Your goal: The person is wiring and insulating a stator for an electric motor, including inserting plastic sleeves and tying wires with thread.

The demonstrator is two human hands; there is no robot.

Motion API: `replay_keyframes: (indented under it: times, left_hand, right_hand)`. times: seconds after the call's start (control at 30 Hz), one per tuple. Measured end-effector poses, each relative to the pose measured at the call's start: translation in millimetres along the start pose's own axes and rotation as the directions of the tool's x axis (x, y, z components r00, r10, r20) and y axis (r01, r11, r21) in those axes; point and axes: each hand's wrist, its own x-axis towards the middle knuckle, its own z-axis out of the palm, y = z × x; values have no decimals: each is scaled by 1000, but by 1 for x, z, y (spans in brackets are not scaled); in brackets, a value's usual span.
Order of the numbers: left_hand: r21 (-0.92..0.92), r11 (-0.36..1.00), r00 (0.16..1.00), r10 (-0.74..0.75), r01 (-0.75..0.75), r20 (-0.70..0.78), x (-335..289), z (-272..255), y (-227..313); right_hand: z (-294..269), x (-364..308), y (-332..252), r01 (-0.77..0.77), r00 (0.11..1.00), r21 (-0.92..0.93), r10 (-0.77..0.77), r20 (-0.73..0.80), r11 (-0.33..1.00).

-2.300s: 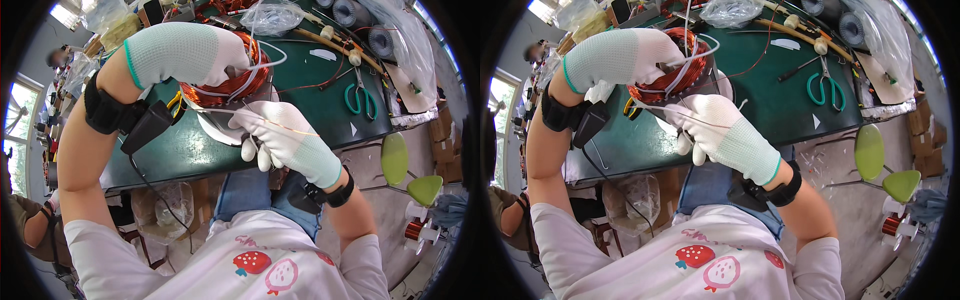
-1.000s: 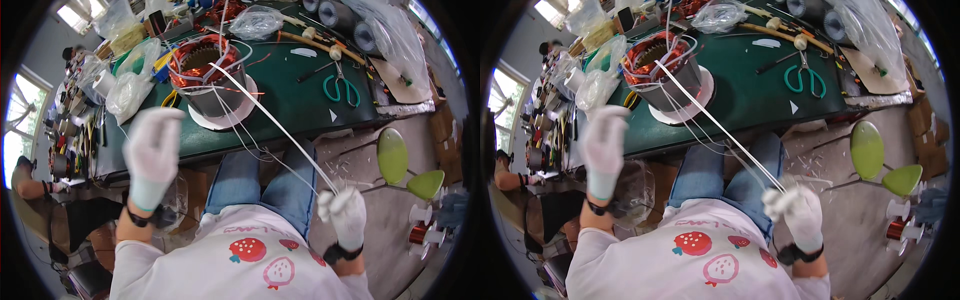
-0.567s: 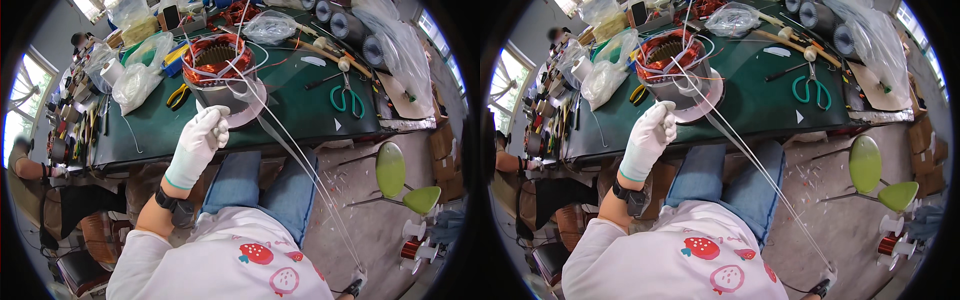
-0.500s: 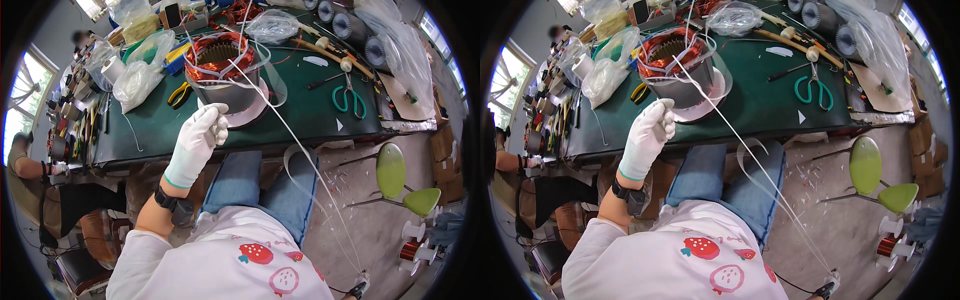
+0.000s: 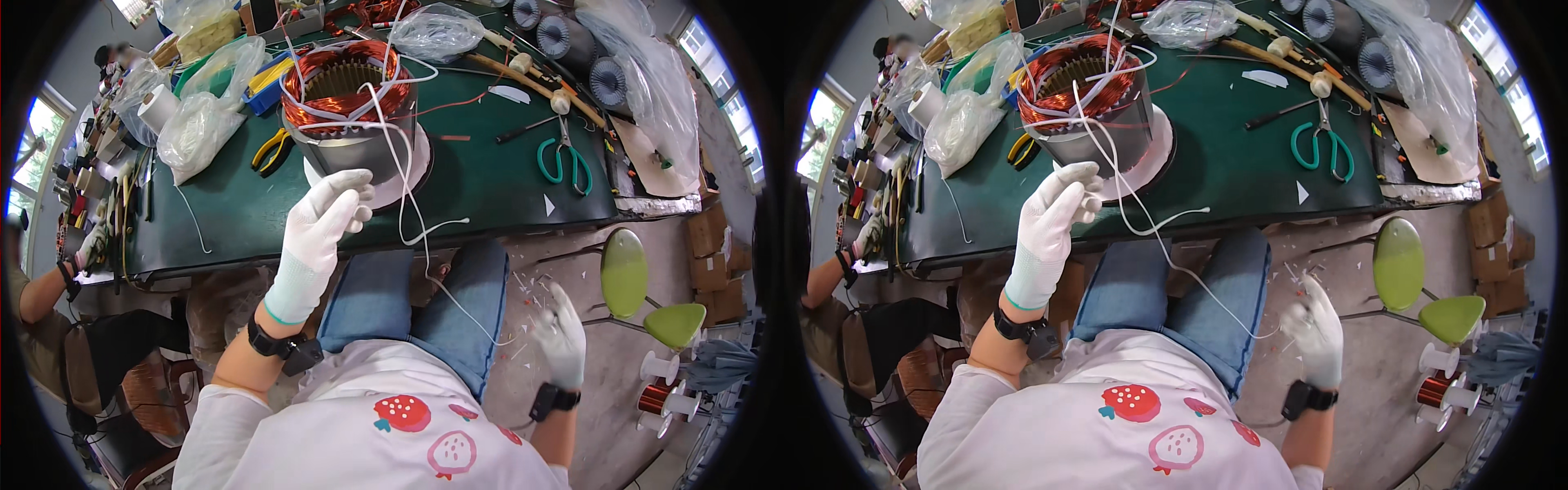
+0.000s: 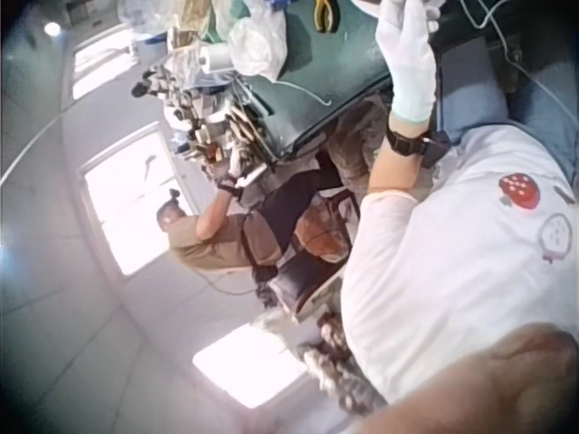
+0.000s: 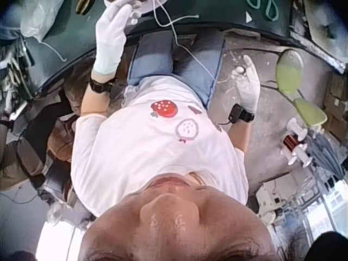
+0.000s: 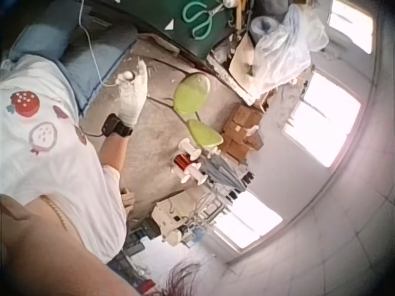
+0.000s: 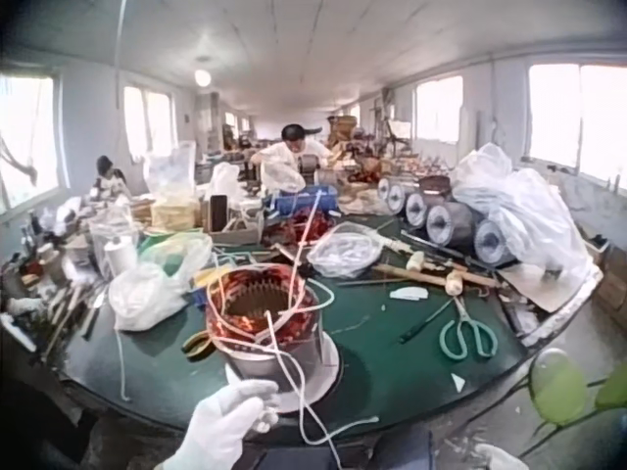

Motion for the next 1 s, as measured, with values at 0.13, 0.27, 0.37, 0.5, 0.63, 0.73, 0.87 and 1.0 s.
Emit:
replay_keyframes:
  times: [0.13, 0.27, 0.37, 0.5, 0.63, 0.73, 0.87, 1.0]
  left_hand:
    - [10, 999, 999, 42, -42, -27, -5, 14, 10]
    - [-27, 999, 999, 34, -33, 16, -8, 17, 24]
    - [-363, 915, 981, -132, 175, 142, 0, 20, 35]
    - [-736, 499, 885, -175, 457, 431, 19, 25, 36]
    - [-769, 463, 895, -171, 442, 412, 19, 31, 35]
    - [-765, 499, 913, -257, 407, 317, 16, 31, 31]
    - [-837, 356, 901, -285, 416, 327, 9, 18, 25]
    - [-916, 111, 916, -163, 386, 366, 11, 1, 19]
  right_hand:
    - [106, 69, -69, -17, 933, 322, -101, 345, 946]
    - [176, 94, -100, 122, 933, 84, -143, 329, 989]
    - [195, 99, -95, 64, 916, 122, -106, 386, 991]
    - [195, 95, -93, 37, 911, -14, -28, 412, 999]
    - [186, 90, -91, 71, 931, -32, -55, 361, 997]
    - [178, 87, -85, 69, 932, -61, -42, 361, 996]
    - [175, 78, -85, -30, 938, -4, 29, 345, 1000]
    - [169, 77, -73, -106, 920, 81, 67, 387, 991]
